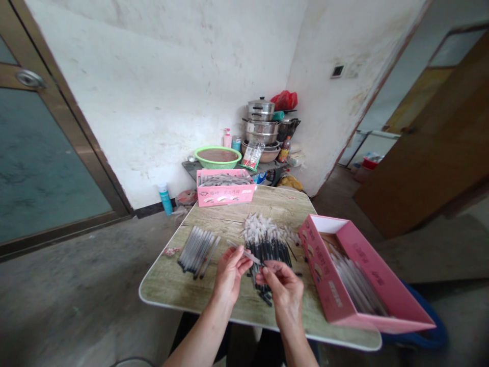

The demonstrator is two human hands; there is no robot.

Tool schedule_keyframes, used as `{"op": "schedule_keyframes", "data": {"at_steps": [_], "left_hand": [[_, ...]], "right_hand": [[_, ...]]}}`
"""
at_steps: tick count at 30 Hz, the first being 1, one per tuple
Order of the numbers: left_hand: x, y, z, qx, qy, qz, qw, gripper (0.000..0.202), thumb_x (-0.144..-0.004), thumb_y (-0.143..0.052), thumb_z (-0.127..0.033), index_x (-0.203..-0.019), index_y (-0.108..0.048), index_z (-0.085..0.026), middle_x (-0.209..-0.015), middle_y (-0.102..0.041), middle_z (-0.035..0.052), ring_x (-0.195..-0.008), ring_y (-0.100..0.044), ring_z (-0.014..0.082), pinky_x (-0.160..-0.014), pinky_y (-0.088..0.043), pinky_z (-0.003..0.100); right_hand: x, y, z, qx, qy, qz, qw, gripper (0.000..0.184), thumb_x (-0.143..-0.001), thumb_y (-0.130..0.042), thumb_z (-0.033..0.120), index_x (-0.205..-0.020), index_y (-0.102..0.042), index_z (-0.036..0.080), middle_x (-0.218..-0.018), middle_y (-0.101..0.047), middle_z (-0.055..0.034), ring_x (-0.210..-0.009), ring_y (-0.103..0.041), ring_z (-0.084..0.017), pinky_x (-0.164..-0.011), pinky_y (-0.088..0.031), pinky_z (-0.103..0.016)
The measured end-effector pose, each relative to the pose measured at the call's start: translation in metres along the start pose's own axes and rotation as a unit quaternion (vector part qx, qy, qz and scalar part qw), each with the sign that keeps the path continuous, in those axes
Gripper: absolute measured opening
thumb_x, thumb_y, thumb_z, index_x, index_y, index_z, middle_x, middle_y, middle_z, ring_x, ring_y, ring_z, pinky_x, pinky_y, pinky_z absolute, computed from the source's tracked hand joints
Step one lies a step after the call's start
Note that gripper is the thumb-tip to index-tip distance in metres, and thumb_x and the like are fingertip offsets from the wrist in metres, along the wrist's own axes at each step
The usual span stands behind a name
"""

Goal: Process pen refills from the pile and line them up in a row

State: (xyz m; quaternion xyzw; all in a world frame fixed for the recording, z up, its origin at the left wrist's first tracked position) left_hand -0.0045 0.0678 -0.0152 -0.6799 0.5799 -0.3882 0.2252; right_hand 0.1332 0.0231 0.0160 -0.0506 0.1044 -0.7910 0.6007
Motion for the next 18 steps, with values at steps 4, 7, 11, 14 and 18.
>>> {"op": "schedule_keyframes", "data": {"at_steps": [4,7,11,14,18], "left_hand": [[0.0028,-0.0038,0.0007,-0.003,-0.007,-0.001,1.000,0.021,-0.069,-0.077,-0.023,-0.080,-0.061,-0.014,-0.075,-0.071,0.0052,-0.071,-0.068,0.0157,-0.065,-0.055,0.024],[0.0031,-0.0047,0.0004,-0.003,-0.006,-0.004,1.000,0.024,-0.067,-0.078,-0.024,-0.079,-0.060,-0.015,-0.074,-0.071,0.0048,-0.072,-0.068,0.0163,-0.065,-0.055,0.025],[0.0041,-0.0062,-0.0017,-0.011,-0.013,-0.001,1.000,0.024,-0.067,-0.078,-0.027,-0.079,-0.060,-0.014,-0.073,-0.071,0.0049,-0.071,-0.068,0.0163,-0.064,-0.055,0.025],[0.0044,-0.0067,-0.0038,-0.020,-0.025,0.004,0.999,0.024,-0.069,-0.077,-0.028,-0.080,-0.061,-0.014,-0.075,-0.071,0.0054,-0.070,-0.068,0.0159,-0.064,-0.055,0.025],[0.0037,-0.0068,-0.0046,-0.027,-0.032,0.006,0.999,0.024,-0.069,-0.076,-0.029,-0.079,-0.060,-0.014,-0.075,-0.070,0.0054,-0.069,-0.068,0.0154,-0.065,-0.055,0.025]], "right_hand": [[0.0007,-0.0010,0.0049,0.004,0.006,0.008,1.000,0.027,-0.071,-0.073,0.034,-0.087,-0.066,0.013,-0.067,-0.067,-0.0028,-0.057,-0.067,-0.019,-0.057,-0.058,-0.031],[0.0010,-0.0006,0.0060,0.009,0.009,0.003,1.000,0.027,-0.071,-0.074,0.035,-0.086,-0.065,0.014,-0.066,-0.067,-0.0027,-0.057,-0.067,-0.019,-0.057,-0.058,-0.031],[0.0011,-0.0004,0.0061,0.014,0.011,0.002,1.000,0.026,-0.071,-0.073,0.034,-0.086,-0.065,0.014,-0.066,-0.066,-0.0025,-0.058,-0.067,-0.020,-0.057,-0.058,-0.031],[0.0007,0.0004,0.0059,0.014,0.012,0.002,1.000,0.025,-0.071,-0.073,0.033,-0.085,-0.066,0.014,-0.065,-0.066,-0.0016,-0.057,-0.067,-0.019,-0.056,-0.057,-0.030],[0.0002,0.0015,0.0057,0.010,0.013,0.001,1.000,0.025,-0.071,-0.073,0.034,-0.085,-0.066,0.014,-0.066,-0.066,-0.0017,-0.056,-0.066,-0.019,-0.056,-0.057,-0.030]]}}
Point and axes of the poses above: each hand's wrist, its own x-axis away from the middle knuckle, its own y-axis out of the back of the hand, z = x × y, the point moved 6 cm from there along -x, towards the middle knuckle
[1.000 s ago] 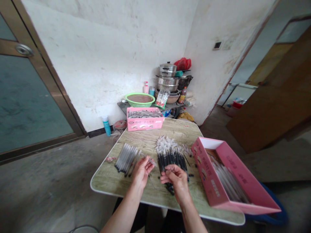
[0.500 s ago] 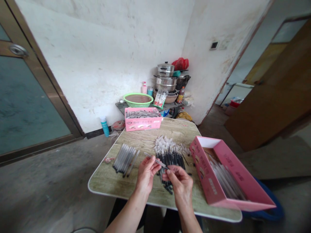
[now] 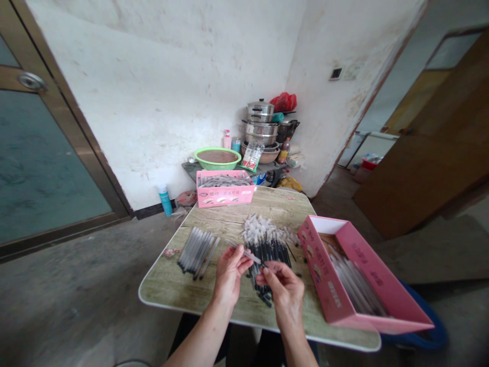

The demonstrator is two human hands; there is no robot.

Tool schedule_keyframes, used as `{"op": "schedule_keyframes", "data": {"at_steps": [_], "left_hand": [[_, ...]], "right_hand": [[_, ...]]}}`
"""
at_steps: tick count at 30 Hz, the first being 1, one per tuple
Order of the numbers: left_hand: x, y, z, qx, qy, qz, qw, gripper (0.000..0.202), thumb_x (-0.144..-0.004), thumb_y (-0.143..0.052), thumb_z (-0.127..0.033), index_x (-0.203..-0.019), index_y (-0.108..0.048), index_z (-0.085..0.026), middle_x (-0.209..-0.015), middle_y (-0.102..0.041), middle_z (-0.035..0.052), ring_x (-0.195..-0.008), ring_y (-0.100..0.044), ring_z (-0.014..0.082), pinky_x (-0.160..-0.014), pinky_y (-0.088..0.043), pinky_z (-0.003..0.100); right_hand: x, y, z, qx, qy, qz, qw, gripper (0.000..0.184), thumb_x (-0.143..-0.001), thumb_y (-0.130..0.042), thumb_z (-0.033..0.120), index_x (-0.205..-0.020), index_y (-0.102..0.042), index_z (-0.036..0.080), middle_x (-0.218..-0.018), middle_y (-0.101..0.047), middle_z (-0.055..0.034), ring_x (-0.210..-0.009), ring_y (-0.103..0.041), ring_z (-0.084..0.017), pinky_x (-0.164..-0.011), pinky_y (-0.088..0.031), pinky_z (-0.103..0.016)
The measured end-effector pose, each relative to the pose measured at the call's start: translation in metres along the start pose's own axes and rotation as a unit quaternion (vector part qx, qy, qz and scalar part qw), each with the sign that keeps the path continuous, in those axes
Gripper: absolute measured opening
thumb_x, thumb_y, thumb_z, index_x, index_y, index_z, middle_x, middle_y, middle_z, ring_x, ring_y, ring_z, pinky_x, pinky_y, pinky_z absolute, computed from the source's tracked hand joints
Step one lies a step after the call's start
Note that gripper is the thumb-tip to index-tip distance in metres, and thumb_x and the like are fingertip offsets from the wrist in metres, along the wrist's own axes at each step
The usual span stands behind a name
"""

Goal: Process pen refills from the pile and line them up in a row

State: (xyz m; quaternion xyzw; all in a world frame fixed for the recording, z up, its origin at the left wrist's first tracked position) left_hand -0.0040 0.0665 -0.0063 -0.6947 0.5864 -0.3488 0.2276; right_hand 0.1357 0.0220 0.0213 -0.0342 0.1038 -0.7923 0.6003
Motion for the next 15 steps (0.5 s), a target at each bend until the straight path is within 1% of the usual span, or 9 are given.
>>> {"op": "schedule_keyframes", "data": {"at_steps": [7,15], "left_hand": [[0.0022,-0.0022,0.0011,-0.006,0.000,0.002,1.000,0.027,-0.067,-0.078,-0.032,-0.078,-0.060,-0.014,-0.074,-0.070,0.0056,-0.069,-0.068,0.0159,-0.064,-0.055,0.025],[0.0054,-0.0034,-0.0036,-0.032,-0.030,0.011,0.999,0.026,-0.071,-0.075,-0.033,-0.078,-0.059,-0.014,-0.076,-0.068,0.0050,-0.071,-0.067,0.0159,-0.065,-0.055,0.025]], "right_hand": [[-0.0004,-0.0005,-0.0009,0.003,0.000,0.000,1.000,0.026,-0.069,-0.074,0.035,-0.083,-0.066,0.014,-0.065,-0.066,-0.0023,-0.055,-0.066,-0.019,-0.054,-0.057,-0.030],[-0.0001,0.0002,-0.0043,0.006,0.000,0.006,1.000,0.024,-0.071,-0.073,0.032,-0.085,-0.066,0.014,-0.066,-0.067,-0.0021,-0.056,-0.067,-0.019,-0.056,-0.056,-0.030]]}}
Point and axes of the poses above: each hand's wrist, its own x-axis away from the middle knuckle, its own y-axis out of the back of the hand, z = x × y, the point moved 6 cm from there along -x, towards the middle knuckle
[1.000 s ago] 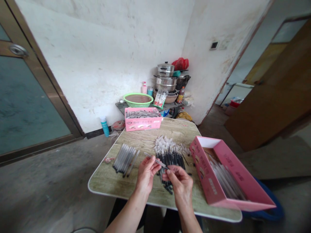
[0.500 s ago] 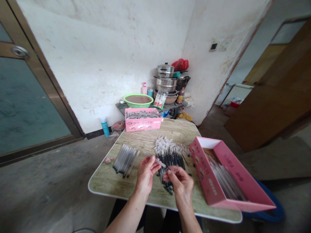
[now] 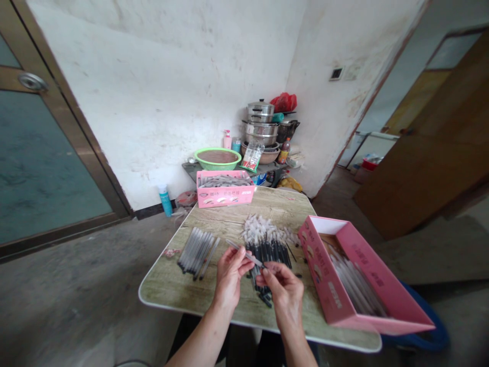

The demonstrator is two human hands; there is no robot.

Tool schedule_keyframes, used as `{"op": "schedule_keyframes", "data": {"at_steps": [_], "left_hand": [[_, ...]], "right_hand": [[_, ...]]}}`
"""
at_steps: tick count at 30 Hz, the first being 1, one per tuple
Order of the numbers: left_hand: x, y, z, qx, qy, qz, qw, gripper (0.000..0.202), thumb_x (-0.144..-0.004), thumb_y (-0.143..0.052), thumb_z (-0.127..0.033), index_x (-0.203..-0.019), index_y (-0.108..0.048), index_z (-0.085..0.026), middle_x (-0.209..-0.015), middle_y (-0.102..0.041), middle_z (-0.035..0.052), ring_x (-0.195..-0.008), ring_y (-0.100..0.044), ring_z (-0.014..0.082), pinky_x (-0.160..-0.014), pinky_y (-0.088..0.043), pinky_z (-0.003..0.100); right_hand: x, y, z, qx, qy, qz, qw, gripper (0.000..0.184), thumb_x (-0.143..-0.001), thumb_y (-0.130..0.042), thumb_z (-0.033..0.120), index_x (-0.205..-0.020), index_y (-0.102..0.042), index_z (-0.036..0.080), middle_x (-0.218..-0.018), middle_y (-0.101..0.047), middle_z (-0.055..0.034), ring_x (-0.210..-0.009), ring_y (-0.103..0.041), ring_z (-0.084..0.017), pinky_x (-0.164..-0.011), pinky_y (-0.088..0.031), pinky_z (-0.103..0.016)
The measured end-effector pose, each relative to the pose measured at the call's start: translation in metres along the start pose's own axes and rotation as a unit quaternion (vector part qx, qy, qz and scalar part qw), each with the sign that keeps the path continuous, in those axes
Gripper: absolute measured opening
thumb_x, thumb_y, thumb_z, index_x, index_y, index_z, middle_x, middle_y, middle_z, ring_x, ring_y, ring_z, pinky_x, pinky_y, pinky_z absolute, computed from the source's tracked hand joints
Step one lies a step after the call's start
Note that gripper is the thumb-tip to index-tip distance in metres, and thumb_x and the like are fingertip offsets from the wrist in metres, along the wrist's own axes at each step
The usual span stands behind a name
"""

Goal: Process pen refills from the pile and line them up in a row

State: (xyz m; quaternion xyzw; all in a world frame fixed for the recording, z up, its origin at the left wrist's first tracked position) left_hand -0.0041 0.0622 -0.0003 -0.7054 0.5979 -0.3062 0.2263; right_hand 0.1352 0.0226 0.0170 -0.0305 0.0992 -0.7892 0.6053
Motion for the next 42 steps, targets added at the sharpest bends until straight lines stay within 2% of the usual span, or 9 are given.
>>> {"op": "schedule_keyframes", "data": {"at_steps": [13,18,23,28,31,34,36,40,42], "left_hand": [[0.006,-0.007,-0.006,-0.033,-0.026,0.009,0.999,0.028,-0.071,-0.073,-0.036,-0.082,-0.060,-0.014,-0.077,-0.068,0.0054,-0.069,-0.067,0.0158,-0.064,-0.054,0.025],[0.011,-0.010,-0.007,-0.031,-0.039,0.017,0.999,0.029,-0.072,-0.072,-0.036,-0.085,-0.060,-0.014,-0.077,-0.068,0.0045,-0.070,-0.067,0.0159,-0.066,-0.054,0.026],[0.012,-0.010,-0.005,-0.035,-0.039,0.027,0.998,0.026,-0.075,-0.070,-0.034,-0.087,-0.059,-0.014,-0.077,-0.068,0.0045,-0.071,-0.067,0.0159,-0.067,-0.055,0.027],[0.010,-0.008,-0.005,-0.039,-0.041,0.017,0.998,0.026,-0.075,-0.070,-0.034,-0.087,-0.059,-0.013,-0.078,-0.068,0.0056,-0.071,-0.067,0.0165,-0.067,-0.055,0.028],[0.010,-0.009,-0.004,-0.040,-0.037,0.021,0.998,0.027,-0.074,-0.071,-0.033,-0.087,-0.059,-0.013,-0.078,-0.068,0.0062,-0.071,-0.067,0.0162,-0.067,-0.055,0.027],[0.011,-0.010,-0.004,-0.042,-0.033,0.026,0.998,0.028,-0.074,-0.071,-0.033,-0.088,-0.059,-0.013,-0.079,-0.068,0.0070,-0.071,-0.067,0.0162,-0.067,-0.055,0.028],[0.011,-0.009,-0.003,-0.044,-0.033,0.025,0.998,0.028,-0.074,-0.071,-0.034,-0.088,-0.060,-0.013,-0.079,-0.068,0.0071,-0.071,-0.067,0.0164,-0.067,-0.055,0.028],[0.010,-0.008,-0.002,-0.047,-0.034,0.019,0.998,0.026,-0.075,-0.070,-0.034,-0.087,-0.060,-0.013,-0.078,-0.068,0.0060,-0.071,-0.067,0.0162,-0.067,-0.055,0.027],[0.010,-0.009,-0.001,-0.046,-0.032,0.023,0.998,0.026,-0.074,-0.070,-0.034,-0.086,-0.060,-0.013,-0.078,-0.068,0.0058,-0.071,-0.067,0.0159,-0.066,-0.055,0.026]], "right_hand": [[0.002,0.002,0.001,-0.003,-0.017,0.006,1.000,0.026,-0.070,-0.073,0.036,-0.083,-0.065,0.014,-0.066,-0.068,-0.0034,-0.054,-0.066,-0.020,-0.053,-0.057,-0.032],[0.001,0.001,-0.003,0.034,-0.006,0.010,0.999,0.028,-0.078,-0.065,0.042,-0.078,-0.064,0.015,-0.061,-0.067,-0.0026,-0.050,-0.064,-0.018,-0.046,-0.053,-0.027],[0.002,0.001,-0.003,0.082,-0.004,0.012,0.997,0.041,-0.085,-0.053,0.049,-0.062,-0.060,0.015,-0.048,-0.059,-0.0013,-0.038,-0.056,-0.014,-0.038,-0.045,-0.023],[0.004,0.001,0.001,0.078,0.007,0.024,0.997,0.030,-0.080,-0.062,0.044,-0.086,-0.061,0.015,-0.062,-0.065,-0.0023,-0.052,-0.063,-0.017,-0.046,-0.050,-0.025],[0.004,0.001,0.001,0.095,0.014,0.029,0.995,0.030,-0.081,-0.061,0.044,-0.076,-0.059,0.015,-0.057,-0.062,-0.0008,-0.046,-0.059,-0.015,-0.043,-0.048,-0.023],[0.004,0.001,-0.006,0.103,-0.023,0.033,0.994,0.042,-0.086,-0.049,0.051,-0.064,-0.056,0.016,-0.047,-0.056,0.0001,-0.035,-0.051,-0.012,-0.034,-0.039,-0.021],[0.004,0.002,-0.009,0.091,-0.039,0.032,0.995,0.043,-0.087,-0.047,0.053,-0.068,-0.058,0.015,-0.047,-0.056,0.0003,-0.034,-0.051,-0.012,-0.032,-0.037,-0.021],[0.003,0.001,-0.005,0.067,-0.004,0.028,0.997,0.030,-0.080,-0.062,0.046,-0.085,-0.059,0.017,-0.058,-0.062,0.0007,-0.042,-0.057,-0.013,-0.039,-0.044,-0.022],[0.003,0.001,-0.005,0.066,-0.005,0.028,0.997,0.030,-0.081,-0.061,0.047,-0.078,-0.057,0.017,-0.055,-0.062,0.0010,-0.040,-0.055,-0.013,-0.038,-0.043,-0.021]]}}
Point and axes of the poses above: each hand's wrist, its own x-axis away from the middle knuckle, its own y-axis out of the back of the hand, z = x × y, the point moved 6 cm from there along -x, towards the middle knuckle
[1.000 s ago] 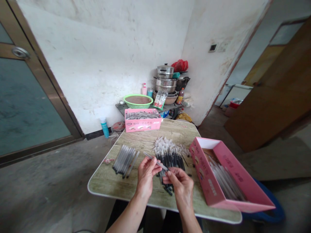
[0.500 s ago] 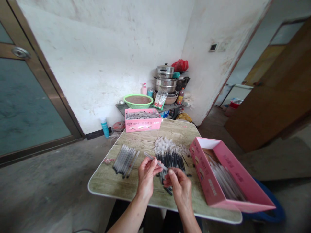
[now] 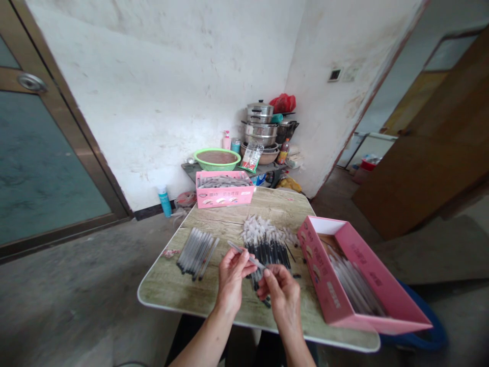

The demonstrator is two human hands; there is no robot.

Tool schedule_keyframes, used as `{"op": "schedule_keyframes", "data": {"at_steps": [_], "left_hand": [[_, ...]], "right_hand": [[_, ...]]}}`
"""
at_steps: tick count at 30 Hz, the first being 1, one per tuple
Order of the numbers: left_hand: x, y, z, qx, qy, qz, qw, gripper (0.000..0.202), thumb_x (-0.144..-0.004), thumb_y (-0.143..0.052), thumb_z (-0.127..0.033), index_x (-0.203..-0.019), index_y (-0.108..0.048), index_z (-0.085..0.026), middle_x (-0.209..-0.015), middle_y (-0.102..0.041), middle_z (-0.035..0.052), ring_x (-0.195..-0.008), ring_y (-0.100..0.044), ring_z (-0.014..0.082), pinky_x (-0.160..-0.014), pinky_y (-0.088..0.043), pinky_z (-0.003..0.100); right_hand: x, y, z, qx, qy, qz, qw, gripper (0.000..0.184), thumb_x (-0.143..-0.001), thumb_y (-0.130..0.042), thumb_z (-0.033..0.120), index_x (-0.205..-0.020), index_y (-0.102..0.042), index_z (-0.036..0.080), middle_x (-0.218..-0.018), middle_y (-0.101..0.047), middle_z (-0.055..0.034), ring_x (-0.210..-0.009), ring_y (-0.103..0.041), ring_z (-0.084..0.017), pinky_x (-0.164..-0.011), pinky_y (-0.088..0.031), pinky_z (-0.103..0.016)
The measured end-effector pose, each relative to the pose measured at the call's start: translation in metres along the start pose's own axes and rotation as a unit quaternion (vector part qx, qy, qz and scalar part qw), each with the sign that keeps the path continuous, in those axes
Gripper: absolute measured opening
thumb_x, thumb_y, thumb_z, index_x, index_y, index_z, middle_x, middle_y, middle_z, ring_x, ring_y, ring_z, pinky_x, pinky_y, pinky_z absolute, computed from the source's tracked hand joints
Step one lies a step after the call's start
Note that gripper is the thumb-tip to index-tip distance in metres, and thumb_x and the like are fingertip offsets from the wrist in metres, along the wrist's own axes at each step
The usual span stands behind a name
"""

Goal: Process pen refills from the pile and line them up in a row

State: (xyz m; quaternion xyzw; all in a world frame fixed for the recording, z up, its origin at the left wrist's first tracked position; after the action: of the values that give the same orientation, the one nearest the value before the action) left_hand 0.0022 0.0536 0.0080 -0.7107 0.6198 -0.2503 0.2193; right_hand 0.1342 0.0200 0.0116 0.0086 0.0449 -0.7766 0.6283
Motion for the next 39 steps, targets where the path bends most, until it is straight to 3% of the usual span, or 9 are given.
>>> {"op": "schedule_keyframes", "data": {"at_steps": [3,5,9,14,19,24,29,33,39], "left_hand": [[0.0003,-0.0007,0.0000,0.003,0.002,0.001,1.000,0.027,-0.073,-0.072,-0.034,-0.086,-0.060,-0.013,-0.078,-0.068,0.0059,-0.070,-0.067,0.0154,-0.065,-0.055,0.025],[-0.0001,0.0005,-0.0007,0.002,0.001,-0.005,1.000,0.027,-0.073,-0.072,-0.034,-0.086,-0.060,-0.013,-0.077,-0.068,0.0057,-0.070,-0.067,0.0153,-0.066,-0.055,0.026],[-0.0011,0.0021,-0.0021,0.004,-0.002,-0.011,1.000,0.027,-0.073,-0.072,-0.034,-0.086,-0.060,-0.013,-0.077,-0.068,0.0058,-0.070,-0.067,0.0160,-0.067,-0.055,0.027],[-0.0002,0.0002,-0.0021,0.006,0.000,-0.001,1.000,0.028,-0.073,-0.072,-0.035,-0.086,-0.060,-0.013,-0.078,-0.068,0.0064,-0.070,-0.067,0.0161,-0.066,-0.055,0.027],[-0.0014,0.0026,-0.0031,0.005,-0.004,-0.011,1.000,0.030,-0.072,-0.073,-0.036,-0.086,-0.060,-0.013,-0.077,-0.068,0.0061,-0.071,-0.068,0.0167,-0.066,-0.055,0.026],[-0.0017,0.0006,-0.0038,0.005,-0.007,0.005,1.000,0.026,-0.075,-0.070,-0.035,-0.087,-0.059,-0.014,-0.078,-0.068,0.0049,-0.070,-0.067,0.0160,-0.067,-0.055,0.027],[-0.0036,0.0017,-0.0031,-0.003,-0.011,-0.002,1.000,0.024,-0.076,-0.069,-0.035,-0.086,-0.059,-0.014,-0.077,-0.068,0.0043,-0.071,-0.068,0.0161,-0.067,-0.055,0.027],[-0.0041,0.0005,-0.0038,0.000,-0.008,0.003,1.000,0.025,-0.076,-0.069,-0.035,-0.086,-0.059,-0.014,-0.077,-0.069,0.0046,-0.071,-0.068,0.0164,-0.067,-0.055,0.028],[-0.0036,-0.0004,-0.0040,0.000,-0.001,0.003,1.000,0.030,-0.072,-0.072,-0.037,-0.086,-0.060,-0.014,-0.077,-0.069,0.0050,-0.069,-0.067,0.0158,-0.067,-0.054,0.028]], "right_hand": [[0.0004,-0.0007,-0.0031,0.007,-0.031,0.005,0.999,0.041,-0.085,-0.051,0.054,-0.066,-0.055,0.017,-0.045,-0.057,0.0013,-0.032,-0.049,-0.012,-0.031,-0.037,-0.021],[0.0007,0.0003,-0.0035,0.000,-0.040,0.003,0.999,0.042,-0.085,-0.049,0.055,-0.075,-0.059,0.016,-0.046,-0.057,0.0012,-0.033,-0.051,-0.013,-0.031,-0.037,-0.021],[0.0005,0.0005,0.0006,-0.017,-0.013,0.007,1.000,0.033,-0.079,-0.062,0.048,-0.093,-0.057,0.017,-0.057,-0.063,0.0015,-0.041,-0.057,-0.014,-0.037,-0.042,-0.021],[-0.0006,-0.0005,-0.0011,0.010,-0.019,0.007,1.000,0.040,-0.087,-0.049,0.052,-0.068,-0.055,0.017,-0.047,-0.058,0.0010,-0.035,-0.052,-0.012,-0.034,-0.039,-0.021],[-0.0007,-0.0002,-0.0022,-0.013,-0.017,0.010,1.000,0.032,-0.082,-0.060,0.046,-0.094,-0.057,0.017,-0.055,-0.062,0.0023,-0.039,-0.055,-0.013,-0.035,-0.040,-0.020],[-0.0018,-0.0027,0.0001,0.007,-0.020,0.013,1.000,0.038,-0.086,-0.050,0.051,-0.069,-0.054,0.017,-0.050,-0.059,0.0011,-0.037,-0.053,-0.012,-0.034,-0.038,-0.020],[-0.0030,-0.0039,0.0020,-0.008,-0.014,0.017,1.000,0.031,-0.080,-0.062,0.046,-0.089,-0.057,0.017,-0.053,-0.060,0.0028,-0.038,-0.054,-0.013,-0.035,-0.040,-0.021],[-0.0027,-0.0028,-0.0009,0.006,-0.018,0.017,1.000,0.033,-0.084,-0.055,0.049,-0.075,-0.056,0.017,-0.051,-0.059,0.0018,-0.036,-0.053,-0.012,-0.034,-0.038,-0.021],[-0.0023,-0.0018,0.0028,0.029,-0.008,0.022,0.999,0.033,-0.084,-0.056,0.048,-0.073,-0.057,0.017,-0.051,-0.059,0.0017,-0.038,-0.053,-0.012,-0.035,-0.039,-0.020]]}}
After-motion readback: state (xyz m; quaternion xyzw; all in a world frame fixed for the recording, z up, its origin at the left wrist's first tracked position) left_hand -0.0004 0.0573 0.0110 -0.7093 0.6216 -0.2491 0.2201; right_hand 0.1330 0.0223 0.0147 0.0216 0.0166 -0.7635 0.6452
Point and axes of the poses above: each hand's wrist, its own x-axis away from the middle knuckle, its own y-axis out of the back of the hand, z = x × y, the point moved 6 cm from there along -x, towards the middle knuckle
